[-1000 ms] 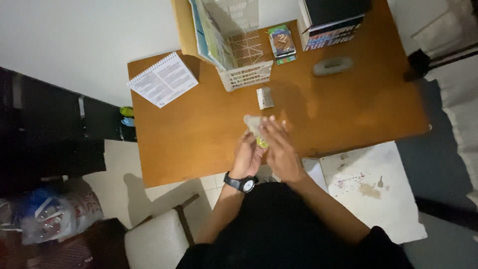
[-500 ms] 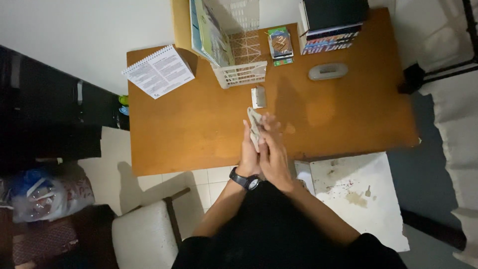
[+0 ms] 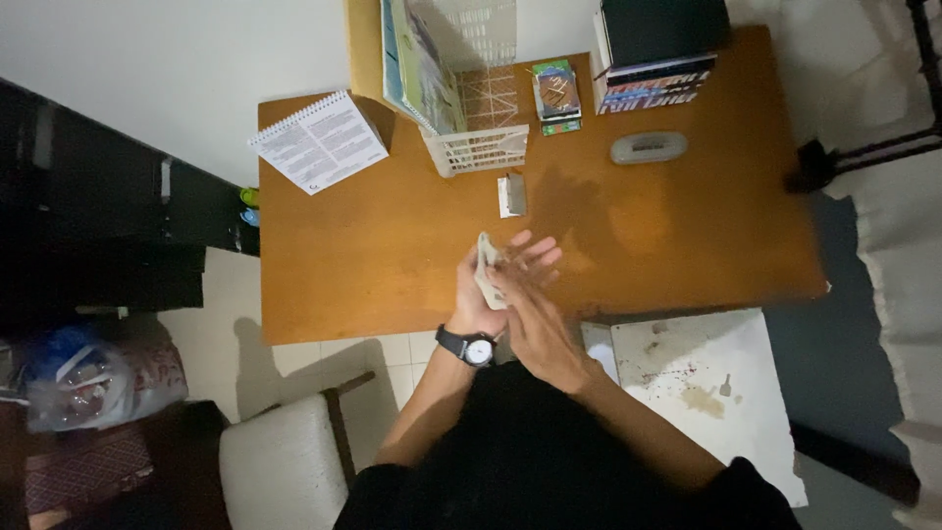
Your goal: Picking up small decorative tags from a side table, wiping them with a cloth, and organizing them on a main desk.
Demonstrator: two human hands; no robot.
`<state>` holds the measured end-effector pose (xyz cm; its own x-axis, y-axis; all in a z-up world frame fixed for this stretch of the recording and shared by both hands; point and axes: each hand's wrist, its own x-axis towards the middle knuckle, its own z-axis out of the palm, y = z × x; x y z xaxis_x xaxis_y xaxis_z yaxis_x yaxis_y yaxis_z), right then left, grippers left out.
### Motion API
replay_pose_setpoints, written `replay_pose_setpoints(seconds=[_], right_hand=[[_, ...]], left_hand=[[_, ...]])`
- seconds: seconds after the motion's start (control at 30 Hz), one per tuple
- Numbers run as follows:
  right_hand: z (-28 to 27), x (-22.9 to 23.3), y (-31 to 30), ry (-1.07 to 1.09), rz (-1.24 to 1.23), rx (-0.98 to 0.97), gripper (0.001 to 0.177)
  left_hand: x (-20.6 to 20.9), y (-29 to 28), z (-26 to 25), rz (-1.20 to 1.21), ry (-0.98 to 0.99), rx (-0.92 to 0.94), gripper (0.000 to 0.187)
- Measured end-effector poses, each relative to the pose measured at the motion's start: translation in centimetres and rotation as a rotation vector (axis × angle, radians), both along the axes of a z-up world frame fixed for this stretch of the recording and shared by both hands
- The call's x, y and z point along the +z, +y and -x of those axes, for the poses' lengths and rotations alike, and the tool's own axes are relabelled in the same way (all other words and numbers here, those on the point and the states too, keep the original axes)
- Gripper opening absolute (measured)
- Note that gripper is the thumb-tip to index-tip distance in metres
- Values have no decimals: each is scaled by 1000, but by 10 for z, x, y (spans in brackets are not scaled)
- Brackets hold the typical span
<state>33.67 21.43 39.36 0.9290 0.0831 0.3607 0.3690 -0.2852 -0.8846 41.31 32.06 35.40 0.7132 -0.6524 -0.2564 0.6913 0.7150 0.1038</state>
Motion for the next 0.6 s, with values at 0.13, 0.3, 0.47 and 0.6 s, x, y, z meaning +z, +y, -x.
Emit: replay_pose_setpoints(seconds=[0.13,0.3,0.47,0.6], right_hand=[[3,-1,-3,-24,153,-63,48],[-5,5,1,63,62,-21,45],[-17,-33,-12,374,-186,-279,35],[-32,-45,-25,475,-543,-374,23]], left_hand=[[-23,6,-6,-61,34,18,65],[24,7,-10,-418,133,20,70],[16,-2,4,-547,-165,140,70],[-8,-1,7,-789,-458,224,44]])
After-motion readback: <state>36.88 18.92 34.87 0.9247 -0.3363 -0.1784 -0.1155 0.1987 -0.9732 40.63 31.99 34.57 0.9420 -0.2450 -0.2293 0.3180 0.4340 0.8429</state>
